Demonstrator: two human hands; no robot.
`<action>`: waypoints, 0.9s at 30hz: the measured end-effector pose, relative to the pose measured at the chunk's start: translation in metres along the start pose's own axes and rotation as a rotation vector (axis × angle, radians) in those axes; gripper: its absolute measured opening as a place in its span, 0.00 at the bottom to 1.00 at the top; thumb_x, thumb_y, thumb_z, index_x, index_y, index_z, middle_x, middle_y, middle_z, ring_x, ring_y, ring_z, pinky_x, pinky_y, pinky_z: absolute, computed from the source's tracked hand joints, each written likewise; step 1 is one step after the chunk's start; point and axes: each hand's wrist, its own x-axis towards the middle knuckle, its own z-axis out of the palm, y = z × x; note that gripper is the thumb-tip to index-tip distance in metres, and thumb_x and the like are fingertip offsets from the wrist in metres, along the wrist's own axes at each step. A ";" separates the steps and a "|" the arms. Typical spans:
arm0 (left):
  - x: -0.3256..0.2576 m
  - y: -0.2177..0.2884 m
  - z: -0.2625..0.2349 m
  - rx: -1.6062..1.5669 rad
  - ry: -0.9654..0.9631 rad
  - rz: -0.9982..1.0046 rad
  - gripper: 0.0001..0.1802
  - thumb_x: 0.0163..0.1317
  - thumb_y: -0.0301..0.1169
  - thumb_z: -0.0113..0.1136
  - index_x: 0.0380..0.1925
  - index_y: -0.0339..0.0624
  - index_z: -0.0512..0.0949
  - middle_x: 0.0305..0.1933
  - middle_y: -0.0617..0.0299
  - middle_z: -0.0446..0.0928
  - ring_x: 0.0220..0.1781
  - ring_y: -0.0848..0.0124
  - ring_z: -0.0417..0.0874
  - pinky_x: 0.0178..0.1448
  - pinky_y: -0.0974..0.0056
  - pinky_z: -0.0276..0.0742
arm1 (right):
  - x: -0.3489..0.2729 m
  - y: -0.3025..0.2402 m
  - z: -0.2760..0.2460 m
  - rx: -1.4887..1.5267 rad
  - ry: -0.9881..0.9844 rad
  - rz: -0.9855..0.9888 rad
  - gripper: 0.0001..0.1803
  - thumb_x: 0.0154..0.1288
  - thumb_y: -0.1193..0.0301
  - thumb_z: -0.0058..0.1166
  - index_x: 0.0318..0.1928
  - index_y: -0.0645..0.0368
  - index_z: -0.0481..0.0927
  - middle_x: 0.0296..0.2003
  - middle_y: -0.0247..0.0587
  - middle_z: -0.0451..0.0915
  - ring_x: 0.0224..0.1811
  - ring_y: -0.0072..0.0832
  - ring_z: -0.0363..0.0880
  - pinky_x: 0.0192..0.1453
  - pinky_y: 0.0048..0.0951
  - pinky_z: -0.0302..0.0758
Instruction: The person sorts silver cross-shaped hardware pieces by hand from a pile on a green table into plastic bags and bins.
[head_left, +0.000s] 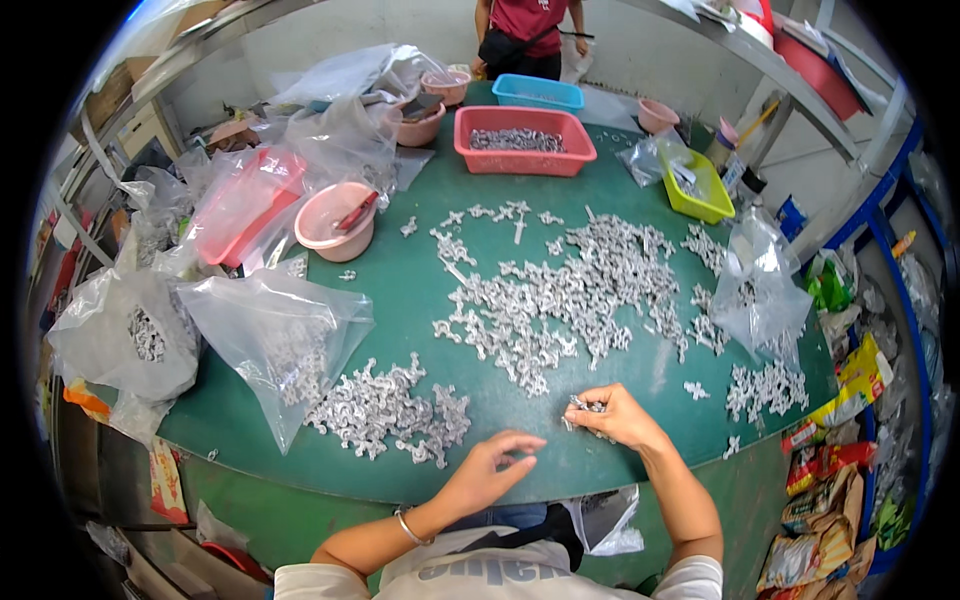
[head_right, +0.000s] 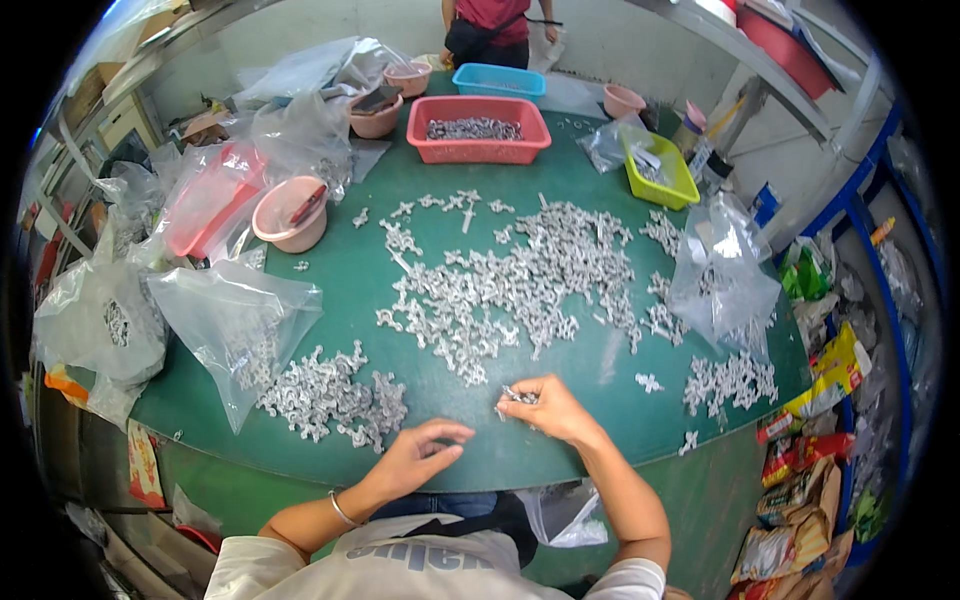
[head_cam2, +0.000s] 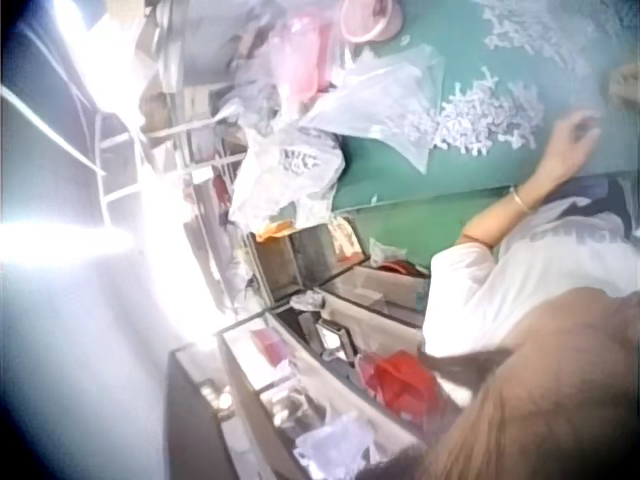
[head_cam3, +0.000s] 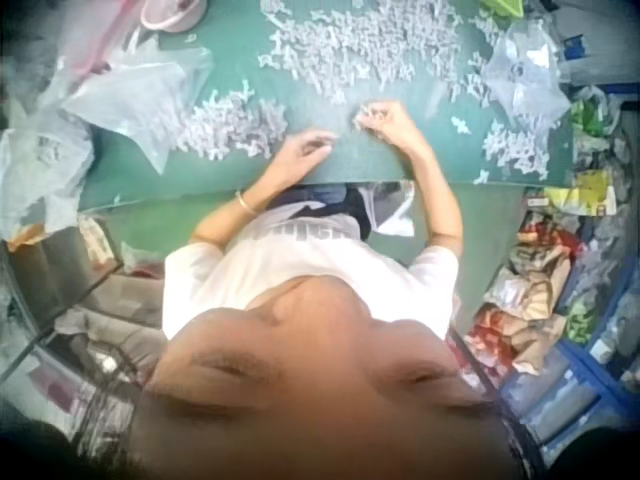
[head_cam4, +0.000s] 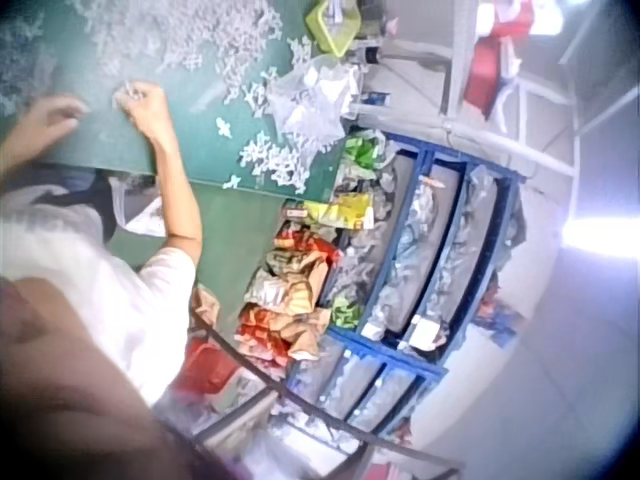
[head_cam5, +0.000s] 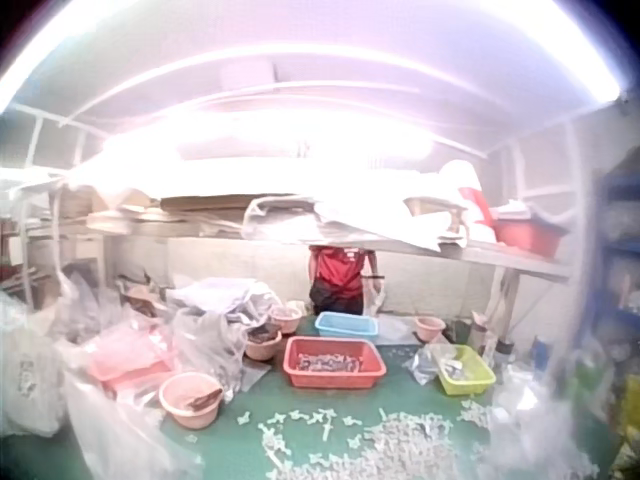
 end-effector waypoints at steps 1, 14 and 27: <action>0.000 0.000 -0.001 -0.009 -0.011 -0.006 0.14 0.61 0.28 0.55 0.47 0.40 0.75 0.48 0.60 0.74 0.49 0.72 0.74 0.50 0.67 0.72 | 0.012 -0.007 -0.009 0.054 -0.016 0.046 0.09 0.56 0.67 0.60 0.30 0.60 0.82 0.19 0.29 0.75 0.19 0.18 0.69 0.23 0.22 0.65; 0.004 0.012 -0.013 -0.062 -0.063 -0.022 0.14 0.62 0.25 0.52 0.49 0.38 0.74 0.50 0.60 0.73 0.53 0.73 0.73 0.54 0.68 0.70 | 0.189 -0.085 -0.086 0.311 0.216 -0.183 0.14 0.56 0.66 0.60 0.38 0.64 0.79 0.30 0.40 0.81 0.19 0.19 0.70 0.18 0.23 0.67; 0.006 0.009 0.003 -0.098 -0.191 -0.048 0.15 0.63 0.26 0.51 0.51 0.38 0.72 0.48 0.60 0.74 0.52 0.74 0.73 0.55 0.68 0.69 | 0.141 -0.026 -0.032 -0.879 0.591 -0.212 0.16 0.51 0.61 0.63 0.35 0.60 0.81 0.26 0.53 0.79 0.33 0.47 0.79 0.35 0.43 0.75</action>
